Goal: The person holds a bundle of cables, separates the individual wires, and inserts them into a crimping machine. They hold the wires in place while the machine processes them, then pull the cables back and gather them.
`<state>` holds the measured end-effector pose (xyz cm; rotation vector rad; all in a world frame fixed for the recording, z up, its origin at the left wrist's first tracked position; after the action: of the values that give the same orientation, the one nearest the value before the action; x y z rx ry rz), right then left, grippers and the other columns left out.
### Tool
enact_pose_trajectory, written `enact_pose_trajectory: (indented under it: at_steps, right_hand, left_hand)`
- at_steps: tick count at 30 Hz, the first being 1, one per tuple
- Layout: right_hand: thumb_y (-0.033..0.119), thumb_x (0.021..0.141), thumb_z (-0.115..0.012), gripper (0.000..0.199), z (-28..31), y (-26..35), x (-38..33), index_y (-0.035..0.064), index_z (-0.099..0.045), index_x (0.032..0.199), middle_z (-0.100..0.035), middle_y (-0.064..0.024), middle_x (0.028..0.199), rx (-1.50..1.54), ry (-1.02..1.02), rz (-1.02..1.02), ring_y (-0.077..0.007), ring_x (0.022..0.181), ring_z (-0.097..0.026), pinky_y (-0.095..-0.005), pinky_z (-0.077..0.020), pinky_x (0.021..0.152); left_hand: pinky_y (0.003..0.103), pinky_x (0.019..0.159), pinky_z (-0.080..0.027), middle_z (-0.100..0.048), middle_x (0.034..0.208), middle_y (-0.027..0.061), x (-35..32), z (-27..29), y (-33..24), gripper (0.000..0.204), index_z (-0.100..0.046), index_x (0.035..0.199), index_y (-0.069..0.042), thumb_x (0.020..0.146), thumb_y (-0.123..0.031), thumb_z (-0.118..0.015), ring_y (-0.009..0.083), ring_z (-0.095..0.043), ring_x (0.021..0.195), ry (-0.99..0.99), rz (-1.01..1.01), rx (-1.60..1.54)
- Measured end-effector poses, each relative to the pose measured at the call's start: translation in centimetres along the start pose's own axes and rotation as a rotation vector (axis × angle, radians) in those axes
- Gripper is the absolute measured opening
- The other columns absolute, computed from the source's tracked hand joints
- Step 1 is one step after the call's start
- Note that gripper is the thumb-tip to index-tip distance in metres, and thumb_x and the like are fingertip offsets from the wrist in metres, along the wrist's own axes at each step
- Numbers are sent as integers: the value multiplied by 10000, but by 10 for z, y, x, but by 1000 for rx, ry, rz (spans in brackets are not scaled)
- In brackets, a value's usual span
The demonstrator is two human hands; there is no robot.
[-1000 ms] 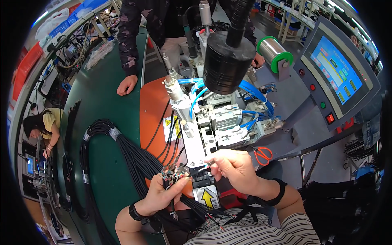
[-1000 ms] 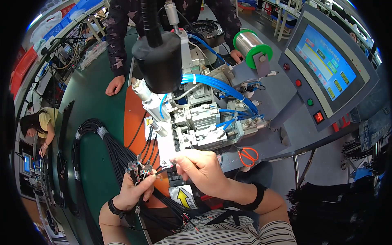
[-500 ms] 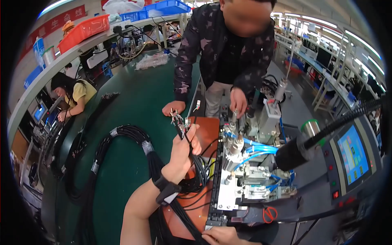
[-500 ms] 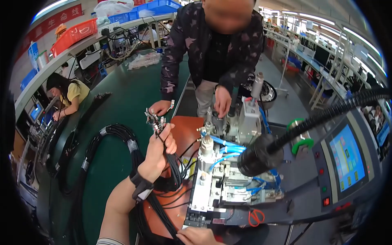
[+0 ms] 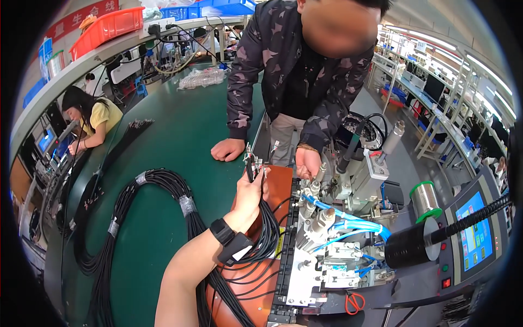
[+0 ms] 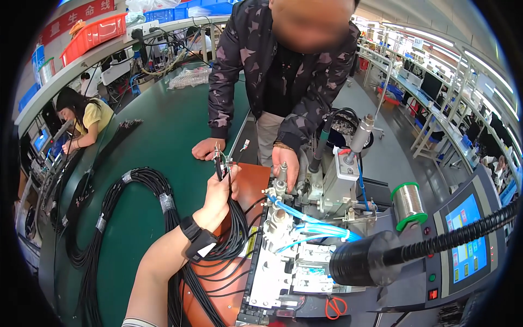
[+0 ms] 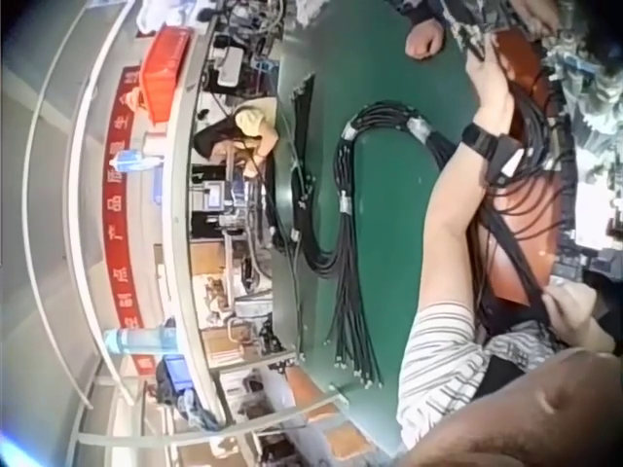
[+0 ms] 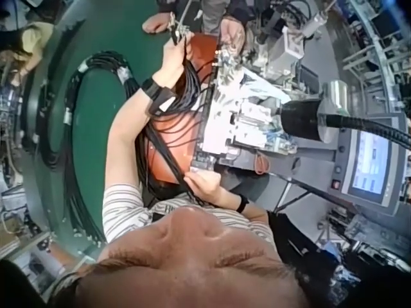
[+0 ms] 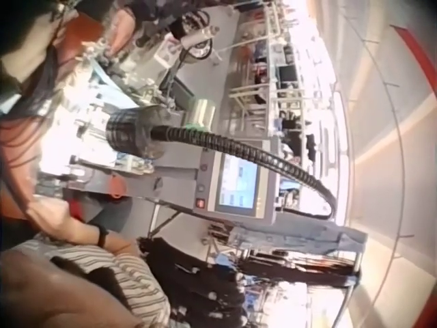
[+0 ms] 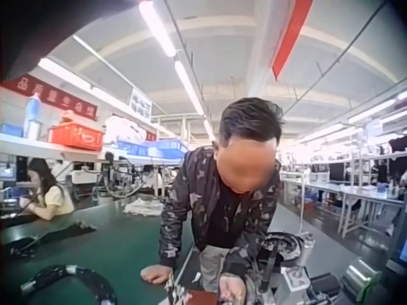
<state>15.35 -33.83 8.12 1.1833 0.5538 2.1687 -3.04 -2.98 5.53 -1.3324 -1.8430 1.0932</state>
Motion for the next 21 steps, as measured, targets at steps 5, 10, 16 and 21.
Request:
enact_pose_trajectory:
  at_steps: [5, 10, 16, 21]
  right_hand:
    - [48, 759, -769, 178, -2, -13, 5, 31, -670, 906, -646, -93, 703, -9, -9, 11, -243, 571, -635, -335, -485, 493]
    - [40, 755, -771, 191, -1, -22, 5, 22, -670, 916, -638, -93, 684, 24, 21, 2, -240, 569, -637, -331, -486, 494]
    - [32, 754, -770, 191, 0, -26, 5, 14, -669, 915, -622, -86, 654, 49, 15, 13, -237, 542, -624, -327, -480, 482]
    - [32, 755, -771, 189, 0, -27, 7, 13, -668, 912, -614, -81, 639, 43, 10, 10, -231, 527, -618, -324, -476, 475]
  left_hand:
    - [249, 406, -310, -449, 582, -34, 15, -5, 5, 172, -624, 985, -36, 948, -201, -653, 76, -408, 435, 16, -11, -5]
    - [245, 394, -296, -463, 558, -30, 17, -9, 5, 142, -633, 948, -46, 954, -188, -647, 72, -393, 411, 1, -2, 0]
    - [238, 404, -300, -440, 592, -48, 21, -8, 9, 215, -631, 1020, -17, 947, -217, -658, 70, -398, 434, 47, -23, -11]
    - [246, 422, -301, -427, 562, -40, 26, -8, 13, 249, -619, 1026, -16, 947, -248, -661, 81, -393, 429, 76, -6, -31]
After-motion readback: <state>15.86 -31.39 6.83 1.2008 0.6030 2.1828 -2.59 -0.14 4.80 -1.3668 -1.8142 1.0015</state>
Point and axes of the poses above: each hand's wrist, its own x-axis towards the middle knuckle, its own z-axis out of the back of the hand, y = z × x, the point moved 9 cm from there along x, towards the middle knuckle
